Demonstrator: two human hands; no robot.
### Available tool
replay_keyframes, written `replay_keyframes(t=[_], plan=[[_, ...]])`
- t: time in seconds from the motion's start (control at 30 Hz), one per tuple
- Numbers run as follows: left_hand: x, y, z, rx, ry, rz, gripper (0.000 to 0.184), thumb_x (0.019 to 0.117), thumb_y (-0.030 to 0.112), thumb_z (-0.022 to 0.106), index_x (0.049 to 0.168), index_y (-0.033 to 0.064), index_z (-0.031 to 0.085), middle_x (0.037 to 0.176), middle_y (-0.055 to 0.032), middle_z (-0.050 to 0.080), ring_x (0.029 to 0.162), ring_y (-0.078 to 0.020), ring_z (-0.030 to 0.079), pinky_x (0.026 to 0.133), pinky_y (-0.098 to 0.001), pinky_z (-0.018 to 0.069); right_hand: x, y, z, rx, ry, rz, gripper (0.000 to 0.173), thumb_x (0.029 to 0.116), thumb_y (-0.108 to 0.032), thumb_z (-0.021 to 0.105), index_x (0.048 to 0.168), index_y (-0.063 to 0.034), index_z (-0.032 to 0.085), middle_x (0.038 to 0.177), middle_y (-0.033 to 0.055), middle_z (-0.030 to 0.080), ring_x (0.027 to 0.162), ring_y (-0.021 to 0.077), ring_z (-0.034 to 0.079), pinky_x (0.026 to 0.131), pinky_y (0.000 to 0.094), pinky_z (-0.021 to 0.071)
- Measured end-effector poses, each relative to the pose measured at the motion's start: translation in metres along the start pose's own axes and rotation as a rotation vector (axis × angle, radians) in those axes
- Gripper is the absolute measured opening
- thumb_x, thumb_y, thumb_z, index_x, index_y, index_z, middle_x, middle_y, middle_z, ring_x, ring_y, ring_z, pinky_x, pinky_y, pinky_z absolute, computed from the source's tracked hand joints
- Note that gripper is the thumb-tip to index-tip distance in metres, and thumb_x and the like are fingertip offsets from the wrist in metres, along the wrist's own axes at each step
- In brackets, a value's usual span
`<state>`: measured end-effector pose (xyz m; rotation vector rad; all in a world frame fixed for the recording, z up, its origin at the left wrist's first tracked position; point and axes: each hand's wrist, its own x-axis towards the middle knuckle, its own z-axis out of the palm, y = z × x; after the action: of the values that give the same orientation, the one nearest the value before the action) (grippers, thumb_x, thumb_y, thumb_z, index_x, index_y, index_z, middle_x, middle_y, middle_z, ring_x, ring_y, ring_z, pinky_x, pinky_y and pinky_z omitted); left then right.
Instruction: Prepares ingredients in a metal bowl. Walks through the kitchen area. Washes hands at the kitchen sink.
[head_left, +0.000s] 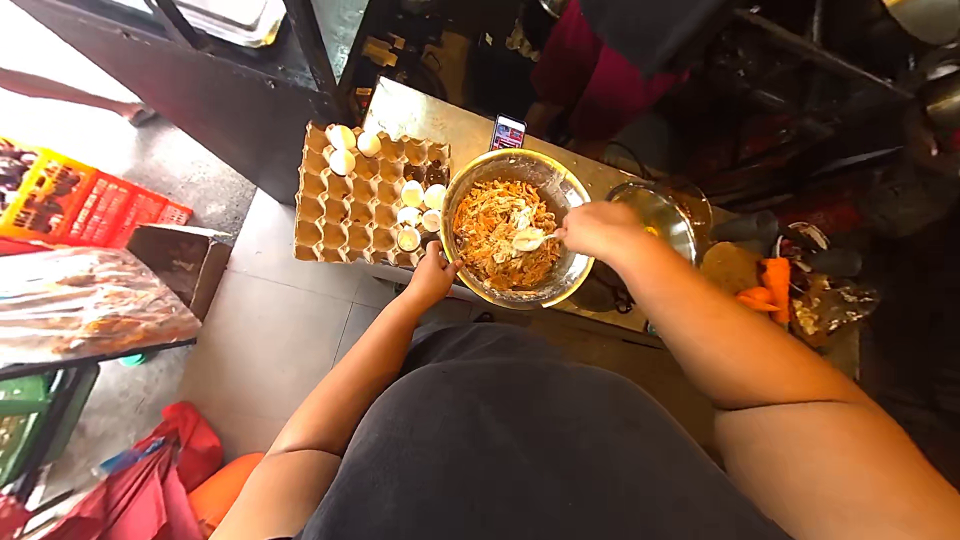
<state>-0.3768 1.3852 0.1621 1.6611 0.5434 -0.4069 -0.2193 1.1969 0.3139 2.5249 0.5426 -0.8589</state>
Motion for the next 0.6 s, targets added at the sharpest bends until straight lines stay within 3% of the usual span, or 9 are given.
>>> replay_keyframes(t=[0.07,0.13,0.2,0.3,0.37,0.43,0.6], plan=[[0.000,-0.001,0.000,-0.008,-0.005,0.006,0.053,0.1076,0.023,0.054,0.149,0.0027,0.027,0.097,-0.0201,0.068,0.084,-0.0298,0.072,0.075,-0.0489,0.0610,-0.017,0.010,-0.013,-0.064,0.045,0.050,0.041,0.1050,-0.034,0.056,0.096,0.0017,0.073,0.106,0.0280,0.070,0.105,0.0489,0.067,0.080,0.0715,0.0502],[-0.001,-0.002,0.000,-0.026,-0.006,0.000,0.054,0.1075,0.022,0.055,0.150,0.0032,0.026,0.096,-0.0199,0.068,0.083,-0.0293,0.072,0.075,-0.0490,0.0611,-0.022,0.014,-0.012,-0.122,0.047,0.112,0.034,0.1034,-0.025,0.059,0.094,0.0054,0.071,0.105,0.0285,0.070,0.103,0.0480,0.068,0.077,0.0688,0.0512],[0.001,-0.004,0.002,-0.045,-0.008,-0.004,0.054,0.1073,0.022,0.055,0.150,0.0043,0.026,0.095,-0.0192,0.068,0.082,-0.0290,0.073,0.074,-0.0490,0.0618,-0.010,0.017,0.012,-0.142,0.015,0.156,0.020,0.0991,-0.005,0.057,0.097,0.0105,0.069,0.107,0.0299,0.069,0.103,0.0487,0.067,0.077,0.0670,0.0520],[0.001,-0.002,0.003,-0.035,-0.007,-0.008,0.056,0.1073,0.022,0.055,0.150,0.0039,0.025,0.094,-0.0189,0.067,0.082,-0.0292,0.072,0.073,-0.0496,0.0617,0.013,0.029,0.055,-0.200,-0.023,0.039,0.015,0.0959,0.004,0.055,0.099,0.0098,0.069,0.108,0.0277,0.069,0.101,0.0469,0.068,0.078,0.0646,0.0541],[-0.001,0.000,0.003,-0.027,0.001,-0.013,0.056,0.1073,0.021,0.055,0.150,0.0035,0.025,0.094,-0.0195,0.067,0.082,-0.0303,0.072,0.074,-0.0503,0.0615,0.016,0.038,0.075,-0.223,0.030,-0.106,0.018,0.0986,-0.004,0.056,0.097,0.0044,0.072,0.102,0.0237,0.071,0.097,0.0440,0.070,0.077,0.0634,0.0555],[-0.003,0.000,0.002,-0.015,-0.007,-0.024,0.056,0.1072,0.020,0.055,0.151,0.0039,0.024,0.098,-0.0207,0.067,0.086,-0.0314,0.072,0.075,-0.0508,0.0617,0.013,0.037,0.094,-0.181,0.059,-0.172,0.031,0.1061,-0.023,0.053,0.098,-0.0005,0.074,0.102,0.0209,0.073,0.099,0.0415,0.071,0.080,0.0630,0.0556],[-0.003,0.008,-0.001,0.011,-0.036,-0.041,0.053,0.1077,0.020,0.054,0.150,0.0041,0.025,0.101,-0.0197,0.068,0.086,-0.0283,0.073,0.074,-0.0470,0.0622,0.007,-0.003,0.118,0.253,0.010,-0.046,0.044,0.1086,-0.039,0.048,0.107,-0.0048,0.076,0.113,0.0223,0.072,0.110,0.0429,0.069,0.088,0.0683,0.0526]])
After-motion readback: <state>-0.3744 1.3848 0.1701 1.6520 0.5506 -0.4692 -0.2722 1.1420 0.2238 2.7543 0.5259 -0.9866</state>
